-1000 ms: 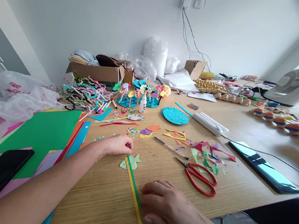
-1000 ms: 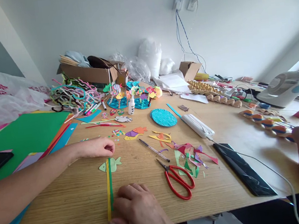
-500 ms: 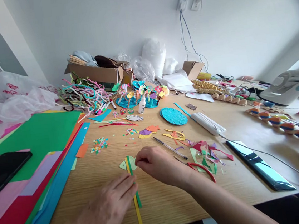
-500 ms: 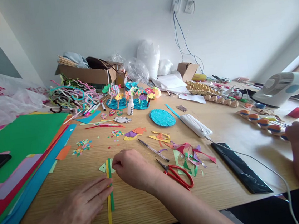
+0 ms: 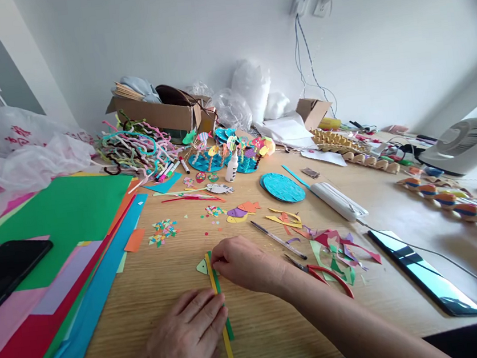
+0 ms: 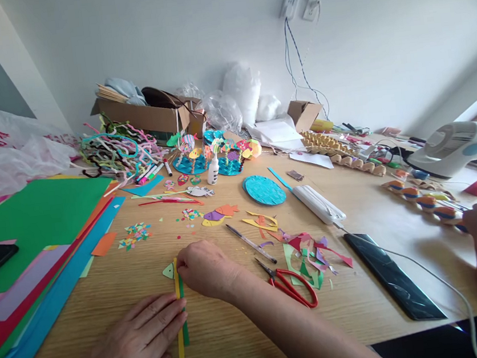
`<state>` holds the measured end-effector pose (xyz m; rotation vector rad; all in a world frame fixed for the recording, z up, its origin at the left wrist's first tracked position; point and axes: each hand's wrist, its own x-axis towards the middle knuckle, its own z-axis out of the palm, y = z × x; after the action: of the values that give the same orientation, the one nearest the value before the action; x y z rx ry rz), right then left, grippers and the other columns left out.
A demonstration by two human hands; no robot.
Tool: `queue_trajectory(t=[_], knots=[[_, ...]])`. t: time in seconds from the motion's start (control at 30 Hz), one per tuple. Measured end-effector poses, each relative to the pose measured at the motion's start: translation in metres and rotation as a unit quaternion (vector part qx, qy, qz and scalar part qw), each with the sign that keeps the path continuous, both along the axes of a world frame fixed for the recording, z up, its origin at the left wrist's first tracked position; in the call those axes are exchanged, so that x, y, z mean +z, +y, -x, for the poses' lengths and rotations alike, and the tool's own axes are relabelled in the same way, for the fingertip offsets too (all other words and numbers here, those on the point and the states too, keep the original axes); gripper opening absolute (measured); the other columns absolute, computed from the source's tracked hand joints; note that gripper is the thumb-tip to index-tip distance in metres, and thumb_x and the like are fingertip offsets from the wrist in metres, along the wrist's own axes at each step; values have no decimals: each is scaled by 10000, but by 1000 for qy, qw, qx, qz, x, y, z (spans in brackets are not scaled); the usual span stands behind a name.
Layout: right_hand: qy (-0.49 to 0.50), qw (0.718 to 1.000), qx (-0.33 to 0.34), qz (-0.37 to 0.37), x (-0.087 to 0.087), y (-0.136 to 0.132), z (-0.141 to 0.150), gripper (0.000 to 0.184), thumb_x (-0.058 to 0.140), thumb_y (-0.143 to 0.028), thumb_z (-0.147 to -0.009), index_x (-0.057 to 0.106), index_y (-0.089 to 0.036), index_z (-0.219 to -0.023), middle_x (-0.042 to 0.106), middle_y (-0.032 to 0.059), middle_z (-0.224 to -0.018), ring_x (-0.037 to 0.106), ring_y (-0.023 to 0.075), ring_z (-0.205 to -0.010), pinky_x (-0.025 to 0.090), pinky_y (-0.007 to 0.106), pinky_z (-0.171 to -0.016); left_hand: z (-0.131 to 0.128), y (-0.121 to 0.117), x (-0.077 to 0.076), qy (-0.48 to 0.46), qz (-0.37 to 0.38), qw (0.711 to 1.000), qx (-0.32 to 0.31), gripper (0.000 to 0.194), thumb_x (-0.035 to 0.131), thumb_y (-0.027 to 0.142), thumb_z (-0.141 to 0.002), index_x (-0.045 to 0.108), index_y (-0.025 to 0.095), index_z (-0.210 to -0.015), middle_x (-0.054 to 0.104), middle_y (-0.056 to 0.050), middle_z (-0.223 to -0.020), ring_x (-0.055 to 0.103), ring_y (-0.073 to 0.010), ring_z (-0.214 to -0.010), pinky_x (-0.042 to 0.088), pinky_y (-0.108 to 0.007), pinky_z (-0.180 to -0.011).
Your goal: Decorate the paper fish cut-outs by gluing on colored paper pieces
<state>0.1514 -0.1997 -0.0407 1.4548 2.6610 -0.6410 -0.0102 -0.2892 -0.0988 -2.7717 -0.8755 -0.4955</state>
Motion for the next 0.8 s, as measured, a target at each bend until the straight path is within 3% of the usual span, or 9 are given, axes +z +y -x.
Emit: queue_trajectory(t=[0.23, 0.47, 0.8], knots=[[-9, 1000, 2, -14, -1, 11, 4, 242, 461, -178, -744, 702, -190, -761, 693, 34, -755, 590, 142, -694, 332, 227, -568, 0, -1, 1, 15, 23, 1000, 4, 337, 412, 209, -889, 571, 196, -1185, 609, -31, -1221, 552, -207, -1099, 429, -335, -919], [-20, 999, -15, -21, 3, 24, 7, 241, 469, -173, -745, 703, -191, -802, 690, 34, -787, 591, 146, -719, 343, 223, -572, 1, 0, 5, 13, -14, 1000, 9, 323, 389, 247, -919, 584, 191, -1169, 618, -15, -1205, 538, -187, -1091, 422, -311, -913], [-24, 1000, 13, -4, 2, 10, 3, 255, 467, -195, -746, 715, -207, -801, 703, 26, -774, 601, 139, -706, 350, 222, -574, 1, -1, 6, 10, -30, 999, 5, 314, 394, 259, -925, 587, 179, -1160, 627, -11, -1187, 534, -179, -1077, 400, -307, -917]])
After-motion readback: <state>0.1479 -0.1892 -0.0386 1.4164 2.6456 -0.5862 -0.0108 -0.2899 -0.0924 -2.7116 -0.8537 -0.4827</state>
